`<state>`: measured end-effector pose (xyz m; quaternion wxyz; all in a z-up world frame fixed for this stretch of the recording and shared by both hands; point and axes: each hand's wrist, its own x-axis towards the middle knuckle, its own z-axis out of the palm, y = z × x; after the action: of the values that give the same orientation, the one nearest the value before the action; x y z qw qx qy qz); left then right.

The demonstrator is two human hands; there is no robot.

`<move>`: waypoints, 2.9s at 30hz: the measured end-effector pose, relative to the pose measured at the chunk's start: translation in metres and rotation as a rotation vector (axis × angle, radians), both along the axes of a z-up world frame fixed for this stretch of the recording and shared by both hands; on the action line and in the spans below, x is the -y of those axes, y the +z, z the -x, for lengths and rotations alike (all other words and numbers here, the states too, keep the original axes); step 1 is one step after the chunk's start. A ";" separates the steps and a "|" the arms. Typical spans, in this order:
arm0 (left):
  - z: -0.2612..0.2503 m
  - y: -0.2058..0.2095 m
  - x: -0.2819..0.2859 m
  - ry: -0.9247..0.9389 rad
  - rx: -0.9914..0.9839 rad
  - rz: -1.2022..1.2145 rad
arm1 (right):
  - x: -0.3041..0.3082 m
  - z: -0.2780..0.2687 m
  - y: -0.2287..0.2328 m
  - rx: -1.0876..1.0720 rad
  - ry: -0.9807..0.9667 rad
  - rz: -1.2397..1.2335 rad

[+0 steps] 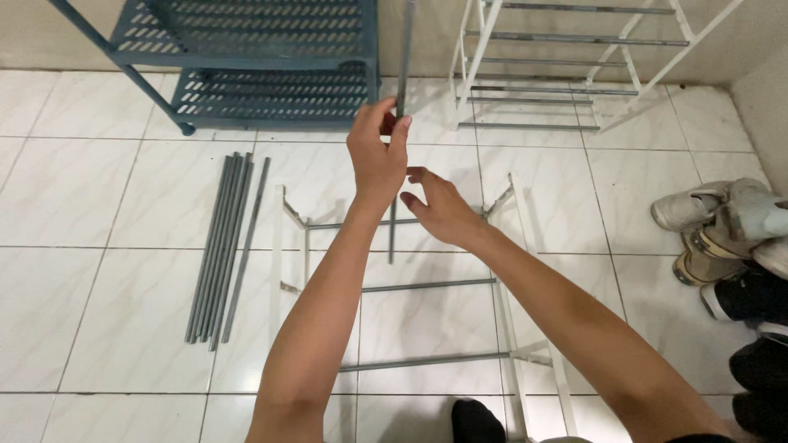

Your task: The person assembles a white plastic shoe rack by inserting metal rods into the side frames. They place rods one by one into the slots, then connect the two side frames together to form the complete rack.

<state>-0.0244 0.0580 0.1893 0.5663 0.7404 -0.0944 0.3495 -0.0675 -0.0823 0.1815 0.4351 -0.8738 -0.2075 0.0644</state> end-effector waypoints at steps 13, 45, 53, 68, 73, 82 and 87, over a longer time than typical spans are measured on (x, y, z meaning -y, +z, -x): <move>0.046 0.050 -0.102 -0.027 -0.333 0.500 | -0.096 0.024 0.016 -0.334 0.150 -0.137; 0.172 -0.158 -0.242 0.455 -0.620 -0.244 | -0.260 0.038 -0.098 0.334 0.149 0.330; 0.160 -0.222 -0.254 0.488 -0.709 -0.458 | -0.266 0.039 -0.098 0.273 0.132 0.308; 0.172 -0.239 -0.273 0.521 -0.754 -0.666 | -0.265 0.041 -0.097 0.297 0.144 0.296; 0.167 -0.245 -0.278 0.551 -0.762 -0.687 | -0.265 0.041 -0.097 0.278 0.144 0.305; 0.157 -0.253 -0.284 0.538 -0.844 -0.779 | -0.265 0.041 -0.096 0.283 0.156 0.301; 0.154 -0.252 -0.292 0.540 -0.873 -0.810 | -0.266 0.041 -0.094 0.289 0.151 0.288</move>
<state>-0.1781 0.3500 -0.0625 0.1213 0.9667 0.2092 0.0834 -0.1086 0.1835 0.0872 0.2656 -0.9089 -0.3214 0.0001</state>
